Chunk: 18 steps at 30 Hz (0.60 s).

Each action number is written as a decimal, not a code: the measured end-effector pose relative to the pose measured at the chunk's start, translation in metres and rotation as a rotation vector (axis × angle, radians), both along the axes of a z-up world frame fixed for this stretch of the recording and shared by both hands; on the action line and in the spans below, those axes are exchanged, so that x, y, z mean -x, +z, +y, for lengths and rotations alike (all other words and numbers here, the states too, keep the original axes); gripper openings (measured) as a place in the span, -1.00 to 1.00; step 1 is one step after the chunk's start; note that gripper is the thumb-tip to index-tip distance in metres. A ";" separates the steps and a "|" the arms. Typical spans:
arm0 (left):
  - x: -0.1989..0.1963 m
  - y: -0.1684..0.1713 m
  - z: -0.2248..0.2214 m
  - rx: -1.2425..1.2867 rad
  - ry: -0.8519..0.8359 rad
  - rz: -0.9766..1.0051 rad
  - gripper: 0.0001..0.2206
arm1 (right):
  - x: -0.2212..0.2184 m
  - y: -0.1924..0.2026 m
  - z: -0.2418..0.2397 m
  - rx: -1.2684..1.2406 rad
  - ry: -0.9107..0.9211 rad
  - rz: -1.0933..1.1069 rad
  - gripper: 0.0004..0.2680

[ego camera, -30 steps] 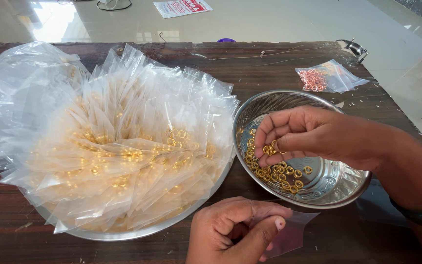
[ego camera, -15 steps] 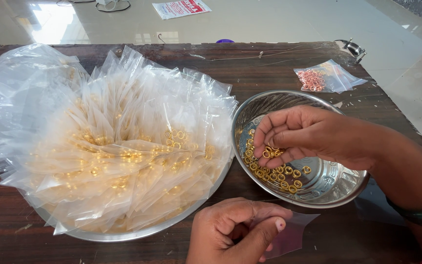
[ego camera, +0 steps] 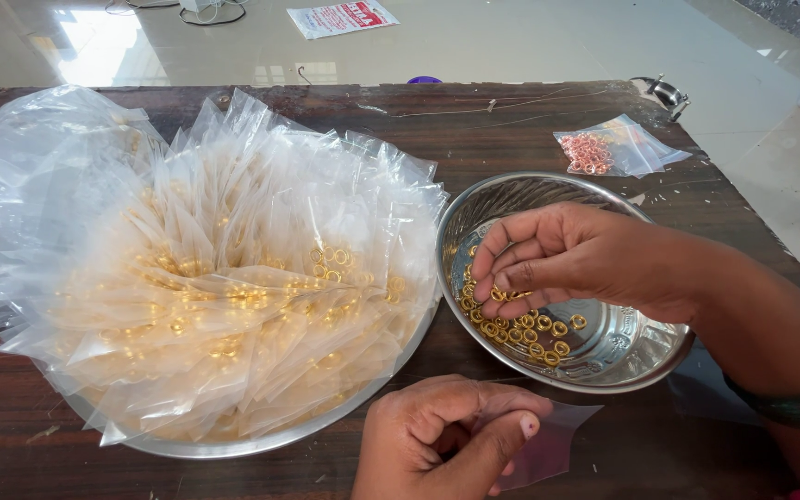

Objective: The person packages small gold-colored rings into small plastic bags.

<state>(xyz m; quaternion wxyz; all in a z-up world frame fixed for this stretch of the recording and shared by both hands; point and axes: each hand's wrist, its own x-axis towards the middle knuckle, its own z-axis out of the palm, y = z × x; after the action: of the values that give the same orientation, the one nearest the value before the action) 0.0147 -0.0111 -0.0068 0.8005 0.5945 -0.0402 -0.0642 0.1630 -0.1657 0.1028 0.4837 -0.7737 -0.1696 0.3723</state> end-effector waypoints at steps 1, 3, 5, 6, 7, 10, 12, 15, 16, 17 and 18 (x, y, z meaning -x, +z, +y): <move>0.000 0.000 0.000 0.002 0.002 -0.003 -0.87 | 0.000 -0.001 0.000 0.011 -0.006 0.003 -0.84; 0.000 -0.001 0.000 0.004 0.003 -0.005 -0.88 | -0.001 -0.003 -0.002 0.022 -0.013 0.007 -0.84; 0.000 -0.002 0.000 -0.003 0.005 -0.019 -0.88 | -0.003 -0.005 -0.004 -0.014 0.006 0.018 -0.84; 0.000 -0.002 0.000 -0.003 0.004 -0.019 -0.88 | -0.003 -0.004 -0.004 -0.014 0.005 0.018 -0.84; 0.000 -0.002 -0.001 -0.008 0.005 -0.025 -0.88 | -0.003 -0.004 -0.004 0.011 -0.003 0.010 -0.84; 0.000 -0.002 -0.001 -0.014 0.006 -0.030 -0.87 | -0.003 -0.006 -0.004 0.017 -0.006 0.002 -0.84; 0.000 -0.001 -0.001 -0.016 0.007 -0.029 -0.87 | -0.004 -0.006 -0.004 -0.002 0.001 0.001 -0.84; 0.000 0.000 0.000 -0.020 0.007 -0.025 -0.87 | -0.003 -0.005 -0.003 0.005 -0.011 -0.005 -0.83; 0.001 0.001 0.000 -0.025 0.010 -0.024 -0.87 | -0.003 -0.005 -0.003 0.004 -0.017 0.004 -0.83; 0.000 0.001 0.000 -0.031 0.012 -0.023 -0.87 | -0.003 -0.004 -0.003 0.003 -0.023 0.011 -0.83; 0.000 0.001 0.000 -0.031 0.012 -0.024 -0.87 | -0.003 -0.005 -0.004 0.003 -0.023 0.010 -0.83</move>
<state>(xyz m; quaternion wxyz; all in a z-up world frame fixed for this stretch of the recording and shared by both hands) 0.0143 -0.0112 -0.0053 0.7910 0.6079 -0.0452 -0.0531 0.1661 -0.1693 0.0983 0.4876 -0.7745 -0.1575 0.3709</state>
